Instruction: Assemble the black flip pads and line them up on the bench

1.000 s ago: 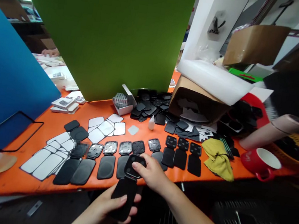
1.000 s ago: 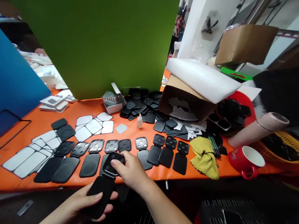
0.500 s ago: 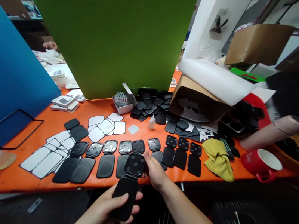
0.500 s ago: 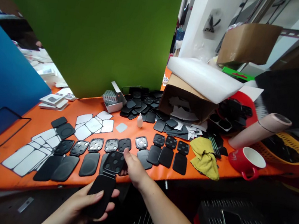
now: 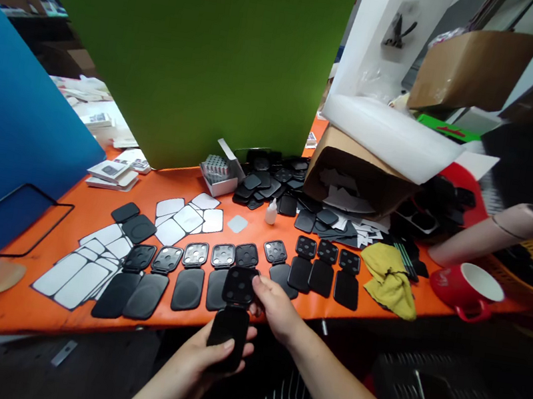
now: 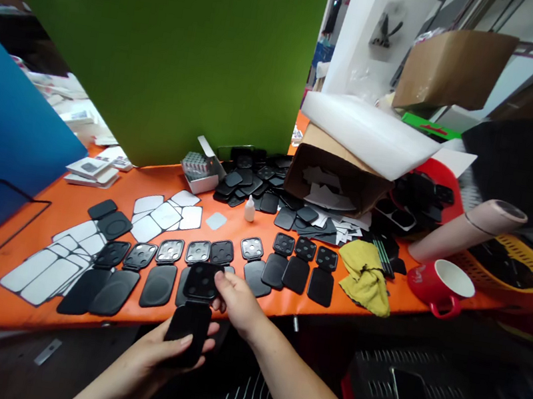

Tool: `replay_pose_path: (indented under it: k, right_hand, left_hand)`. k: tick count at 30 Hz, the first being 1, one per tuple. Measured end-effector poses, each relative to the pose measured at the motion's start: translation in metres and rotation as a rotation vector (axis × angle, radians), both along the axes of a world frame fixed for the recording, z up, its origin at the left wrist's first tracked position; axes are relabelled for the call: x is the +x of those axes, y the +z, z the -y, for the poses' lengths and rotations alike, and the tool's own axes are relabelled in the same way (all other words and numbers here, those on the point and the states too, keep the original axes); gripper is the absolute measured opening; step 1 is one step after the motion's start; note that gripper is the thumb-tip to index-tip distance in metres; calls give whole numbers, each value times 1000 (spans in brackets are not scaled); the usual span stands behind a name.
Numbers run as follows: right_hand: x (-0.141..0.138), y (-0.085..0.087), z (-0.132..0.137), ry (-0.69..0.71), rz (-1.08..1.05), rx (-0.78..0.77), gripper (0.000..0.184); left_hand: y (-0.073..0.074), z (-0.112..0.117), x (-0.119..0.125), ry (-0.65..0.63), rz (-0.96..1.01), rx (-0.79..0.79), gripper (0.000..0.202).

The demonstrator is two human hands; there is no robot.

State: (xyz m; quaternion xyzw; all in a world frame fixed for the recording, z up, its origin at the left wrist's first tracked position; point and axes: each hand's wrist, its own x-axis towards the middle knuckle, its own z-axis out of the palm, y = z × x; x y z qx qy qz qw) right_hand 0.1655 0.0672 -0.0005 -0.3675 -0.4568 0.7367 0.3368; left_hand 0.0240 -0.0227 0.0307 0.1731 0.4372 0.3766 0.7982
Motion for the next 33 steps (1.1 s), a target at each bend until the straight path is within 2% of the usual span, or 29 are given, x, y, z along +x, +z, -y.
replay_pose_path:
  k: [4, 11, 15, 17, 20, 22, 26, 28, 30, 33]
  right_hand:
    - [1, -4, 2, -9, 20, 4, 39]
    - [0, -7, 3, -55, -30, -123, 36]
    - [6, -3, 10, -65, 26, -93, 35]
    - [16, -1, 13, -99, 50, -74, 36]
    - [49, 1, 13, -245, 53, -43, 34]
    - [82, 3, 10, -379, 85, -16, 34]
    - [154, 8, -1, -657, 241, -17, 33]
    - [179, 9, -7, -753, 269, -37, 31]
    - [191, 8, -14, -778, 252, -41, 31]
    - [188, 6, -23, -663, 189, -22, 34]
  left_hand:
    - [-1, -1, 2, 1, 25, -18, 40]
    - [-1, -1, 5, 42, 84, -59, 38]
    - [-10, -2, 9, 26, 29, -88, 40]
    - [-19, -3, 16, -68, -48, -55, 41]
    - [-30, -9, 29, -336, -208, 137, 43]
    - [-33, -17, 39, -471, -398, 375, 40]
    - [-33, -53, 60, -564, -942, 1014, 33]
    - [-36, -78, 72, -597, -1178, 1258, 34]
    - [-42, -101, 85, -615, -1388, 1370, 37]
    - [-52, -123, 103, -603, -1511, 1364, 49]
